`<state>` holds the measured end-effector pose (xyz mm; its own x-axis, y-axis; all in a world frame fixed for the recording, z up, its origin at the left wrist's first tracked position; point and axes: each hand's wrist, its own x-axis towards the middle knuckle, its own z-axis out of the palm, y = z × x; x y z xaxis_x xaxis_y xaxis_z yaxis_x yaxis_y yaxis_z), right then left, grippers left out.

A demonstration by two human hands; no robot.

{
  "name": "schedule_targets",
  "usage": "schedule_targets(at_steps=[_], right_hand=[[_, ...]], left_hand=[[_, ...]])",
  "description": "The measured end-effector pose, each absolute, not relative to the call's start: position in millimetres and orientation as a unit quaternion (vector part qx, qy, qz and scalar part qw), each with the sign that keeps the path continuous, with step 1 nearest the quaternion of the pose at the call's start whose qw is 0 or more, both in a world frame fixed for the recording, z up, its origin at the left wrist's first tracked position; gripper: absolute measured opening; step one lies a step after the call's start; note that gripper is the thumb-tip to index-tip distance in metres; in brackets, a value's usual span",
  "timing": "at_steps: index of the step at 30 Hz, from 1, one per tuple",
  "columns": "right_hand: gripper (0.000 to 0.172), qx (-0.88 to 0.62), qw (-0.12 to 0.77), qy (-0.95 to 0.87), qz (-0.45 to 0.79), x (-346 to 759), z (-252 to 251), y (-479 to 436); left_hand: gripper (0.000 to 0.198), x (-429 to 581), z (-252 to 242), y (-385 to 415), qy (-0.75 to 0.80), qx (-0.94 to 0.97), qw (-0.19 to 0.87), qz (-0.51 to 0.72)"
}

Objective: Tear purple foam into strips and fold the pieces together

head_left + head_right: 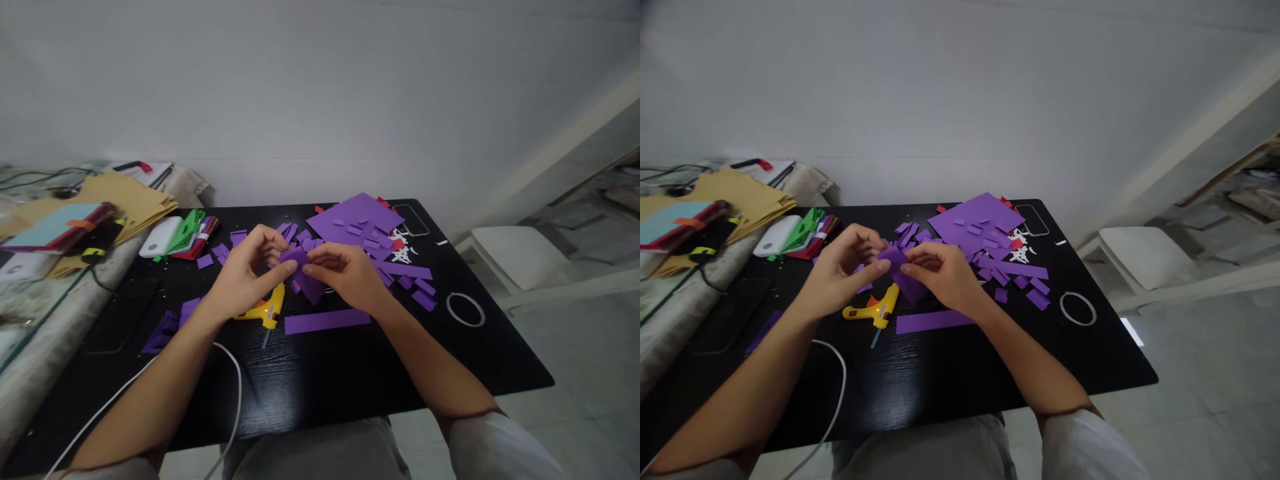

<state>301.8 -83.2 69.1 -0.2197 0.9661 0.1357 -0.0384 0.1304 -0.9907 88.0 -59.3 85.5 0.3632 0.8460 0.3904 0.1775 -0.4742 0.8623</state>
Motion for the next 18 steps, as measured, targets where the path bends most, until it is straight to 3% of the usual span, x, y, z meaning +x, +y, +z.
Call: schedule_targets(at_steps=[4, 8, 13, 18], right_hand=[[0.018, -0.402, 0.480, -0.610, 0.486, 299, 70, -88], [0.030, -0.404, 0.480, -0.593, 0.506, 304, 71, -84], [0.030, -0.404, 0.513, -0.555, 0.515, 307, 79, -83], [0.020, -0.420, 0.553, -0.554, 0.458, 304, 85, -88]], left_hand=[[0.019, 90, 85, -60, 0.368, 0.758, 0.361, 0.400], [0.021, 83, 88, -57, 0.388, 0.696, 0.390, 0.462], [0.021, 76, 94, -54, 0.382, 0.654, 0.403, 0.514], [0.018, 71, 97, -55, 0.372, 0.686, 0.382, 0.494]])
